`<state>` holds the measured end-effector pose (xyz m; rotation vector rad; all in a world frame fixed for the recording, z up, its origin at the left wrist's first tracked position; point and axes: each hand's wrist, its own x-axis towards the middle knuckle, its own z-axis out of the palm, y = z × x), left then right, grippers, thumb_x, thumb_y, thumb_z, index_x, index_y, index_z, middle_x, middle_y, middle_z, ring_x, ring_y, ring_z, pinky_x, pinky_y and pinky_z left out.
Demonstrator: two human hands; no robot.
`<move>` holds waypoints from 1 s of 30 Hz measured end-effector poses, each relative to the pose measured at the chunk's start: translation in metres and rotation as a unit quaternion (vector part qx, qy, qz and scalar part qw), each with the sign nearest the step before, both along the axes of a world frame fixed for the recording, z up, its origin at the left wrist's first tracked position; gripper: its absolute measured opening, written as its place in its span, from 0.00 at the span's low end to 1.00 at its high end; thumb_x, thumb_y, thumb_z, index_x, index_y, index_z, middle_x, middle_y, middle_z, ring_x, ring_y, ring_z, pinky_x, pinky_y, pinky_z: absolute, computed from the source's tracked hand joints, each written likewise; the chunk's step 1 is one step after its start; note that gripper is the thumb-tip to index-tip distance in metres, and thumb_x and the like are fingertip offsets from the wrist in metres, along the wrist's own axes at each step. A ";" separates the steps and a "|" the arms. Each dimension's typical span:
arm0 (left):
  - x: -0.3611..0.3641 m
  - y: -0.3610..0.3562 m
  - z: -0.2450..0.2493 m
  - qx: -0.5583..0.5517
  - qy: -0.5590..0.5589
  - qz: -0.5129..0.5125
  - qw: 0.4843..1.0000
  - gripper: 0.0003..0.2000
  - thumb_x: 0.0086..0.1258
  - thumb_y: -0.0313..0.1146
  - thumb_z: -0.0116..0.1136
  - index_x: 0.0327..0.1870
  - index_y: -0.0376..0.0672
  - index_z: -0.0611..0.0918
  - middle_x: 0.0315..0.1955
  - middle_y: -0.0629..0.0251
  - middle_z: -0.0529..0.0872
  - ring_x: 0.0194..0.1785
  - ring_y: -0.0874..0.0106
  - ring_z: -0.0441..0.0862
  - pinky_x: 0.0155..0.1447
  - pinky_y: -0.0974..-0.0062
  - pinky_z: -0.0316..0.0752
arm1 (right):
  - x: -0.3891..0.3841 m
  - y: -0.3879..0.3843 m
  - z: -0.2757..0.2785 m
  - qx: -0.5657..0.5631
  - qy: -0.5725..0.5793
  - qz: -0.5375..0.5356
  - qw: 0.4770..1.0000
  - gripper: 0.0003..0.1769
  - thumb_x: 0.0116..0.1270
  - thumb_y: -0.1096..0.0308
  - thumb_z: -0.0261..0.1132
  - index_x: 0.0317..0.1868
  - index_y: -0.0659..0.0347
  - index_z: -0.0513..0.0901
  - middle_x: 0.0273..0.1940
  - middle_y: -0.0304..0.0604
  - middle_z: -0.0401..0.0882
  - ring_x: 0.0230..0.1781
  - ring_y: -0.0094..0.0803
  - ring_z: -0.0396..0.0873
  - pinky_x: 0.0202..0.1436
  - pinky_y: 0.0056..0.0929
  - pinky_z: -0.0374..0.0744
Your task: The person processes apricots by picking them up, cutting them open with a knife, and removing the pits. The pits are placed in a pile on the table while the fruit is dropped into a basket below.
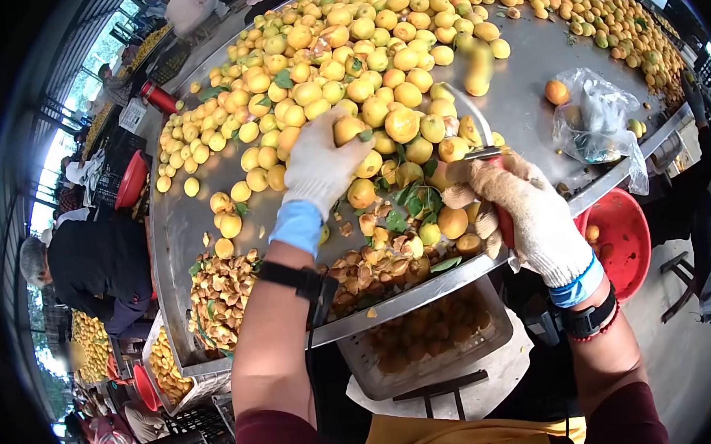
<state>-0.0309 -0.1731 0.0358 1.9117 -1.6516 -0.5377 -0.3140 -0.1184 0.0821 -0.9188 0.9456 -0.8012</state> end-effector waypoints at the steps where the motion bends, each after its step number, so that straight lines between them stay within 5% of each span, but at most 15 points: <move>1: -0.009 0.055 0.017 -0.059 0.347 -0.029 0.935 0.27 0.76 0.29 0.60 0.74 0.30 0.71 0.61 0.57 0.81 0.58 0.72 0.82 0.61 0.69 0.82 | 0.004 0.004 -0.002 0.017 0.014 0.031 0.999 0.18 0.82 0.63 0.58 0.61 0.68 0.79 0.41 0.45 0.90 0.18 0.20 0.79 0.18 0.18 0.78; 3: -0.010 0.104 0.017 -0.073 0.548 -0.064 0.831 0.30 0.78 0.26 0.55 0.80 0.33 0.64 0.68 0.52 0.76 0.67 0.61 0.81 0.69 0.56 0.80 | 0.010 0.016 -0.004 0.008 -0.011 0.080 0.997 0.18 0.80 0.59 0.61 0.58 0.65 0.80 0.41 0.42 0.87 0.27 0.20 0.80 0.29 0.20 0.82; 7: -0.022 0.181 0.021 -0.080 0.676 -0.095 0.726 0.32 0.76 0.21 0.53 0.82 0.38 0.61 0.74 0.46 0.70 0.76 0.53 0.73 0.75 0.46 0.74 | 0.029 0.044 0.009 -0.049 0.029 0.203 0.978 0.17 0.81 0.57 0.59 0.56 0.62 0.82 0.37 0.41 0.86 0.30 0.21 0.83 0.31 0.20 0.81; 9: -0.025 0.209 0.015 -0.095 0.691 -0.087 0.711 0.35 0.77 0.27 0.57 0.83 0.41 0.58 0.74 0.45 0.71 0.74 0.51 0.75 0.73 0.45 0.77 | 0.037 0.055 0.018 -0.090 0.103 0.259 0.956 0.15 0.80 0.57 0.62 0.50 0.60 0.84 0.32 0.42 0.85 0.28 0.26 0.84 0.30 0.27 0.80; 11: -0.017 0.229 0.004 -0.073 0.764 -0.130 0.628 0.38 0.77 0.32 0.60 0.84 0.42 0.55 0.73 0.45 0.72 0.71 0.51 0.79 0.70 0.44 0.79 | 0.048 0.066 0.013 -0.194 0.126 0.265 0.936 0.14 0.78 0.57 0.64 0.46 0.61 0.84 0.30 0.44 0.84 0.27 0.32 0.84 0.30 0.31 0.79; 13: -0.016 0.237 0.008 -0.071 0.775 -0.116 0.617 0.40 0.76 0.33 0.60 0.84 0.42 0.54 0.72 0.46 0.74 0.67 0.51 0.82 0.68 0.45 0.81 | 0.058 0.074 0.004 -0.295 0.148 0.266 0.906 0.14 0.77 0.57 0.66 0.43 0.61 0.85 0.27 0.46 0.83 0.26 0.37 0.84 0.29 0.35 0.79; 16: -0.020 0.245 0.023 -0.086 0.739 -0.068 0.665 0.38 0.74 0.21 0.53 0.85 0.43 0.54 0.75 0.48 0.70 0.71 0.52 0.78 0.70 0.48 0.80 | 0.068 0.080 -0.008 -0.554 0.205 0.198 0.782 0.16 0.76 0.58 0.62 0.46 0.65 0.84 0.27 0.44 0.84 0.23 0.27 0.83 0.27 0.28 0.78; 17: -0.019 0.246 0.023 -0.088 0.740 -0.066 0.663 0.38 0.74 0.21 0.53 0.85 0.43 0.54 0.75 0.48 0.70 0.71 0.52 0.78 0.70 0.48 0.80 | 0.069 0.081 -0.004 -0.554 0.206 0.201 0.781 0.16 0.76 0.58 0.62 0.46 0.65 0.84 0.27 0.44 0.84 0.23 0.27 0.83 0.27 0.28 0.78; 19: -0.014 0.247 0.022 -0.074 0.712 -0.047 0.697 0.40 0.71 0.13 0.49 0.85 0.44 0.55 0.75 0.48 0.69 0.73 0.52 0.76 0.72 0.48 0.78 | 0.072 0.084 0.010 -0.301 0.178 0.303 0.887 0.17 0.76 0.58 0.62 0.49 0.66 0.83 0.28 0.42 0.85 0.23 0.26 0.83 0.27 0.27 0.78; 23: -0.008 0.245 0.015 -0.090 0.700 -0.023 0.708 0.39 0.70 0.12 0.50 0.84 0.44 0.57 0.73 0.49 0.71 0.72 0.51 0.77 0.73 0.48 0.77 | 0.078 0.089 0.006 -0.283 0.146 0.309 0.896 0.18 0.77 0.58 0.62 0.52 0.68 0.82 0.29 0.40 0.85 0.24 0.24 0.82 0.26 0.24 0.78; 26: -0.010 0.242 0.006 -0.115 0.738 -0.041 0.664 0.35 0.74 0.18 0.53 0.82 0.43 0.60 0.71 0.49 0.74 0.73 0.51 0.76 0.72 0.49 0.77 | 0.080 0.096 0.002 -0.224 0.165 0.297 0.914 0.17 0.77 0.54 0.64 0.49 0.61 0.87 0.28 0.48 0.84 0.24 0.35 0.85 0.30 0.33 0.81; 28: -0.013 0.242 0.000 -0.134 0.797 -0.035 0.588 0.31 0.77 0.25 0.55 0.81 0.43 0.63 0.68 0.49 0.77 0.73 0.51 0.76 0.72 0.49 0.75 | 0.082 0.098 0.004 -0.054 0.138 0.278 0.949 0.19 0.77 0.54 0.64 0.53 0.61 0.87 0.30 0.50 0.85 0.26 0.36 0.87 0.31 0.34 0.82; 30: -0.012 0.244 -0.002 -0.123 0.787 -0.037 0.604 0.31 0.77 0.28 0.56 0.81 0.43 0.62 0.68 0.50 0.78 0.73 0.52 0.76 0.73 0.50 0.74 | 0.085 0.101 0.010 -0.086 0.128 0.287 0.946 0.19 0.77 0.53 0.64 0.54 0.61 0.87 0.30 0.50 0.85 0.27 0.36 0.88 0.32 0.34 0.82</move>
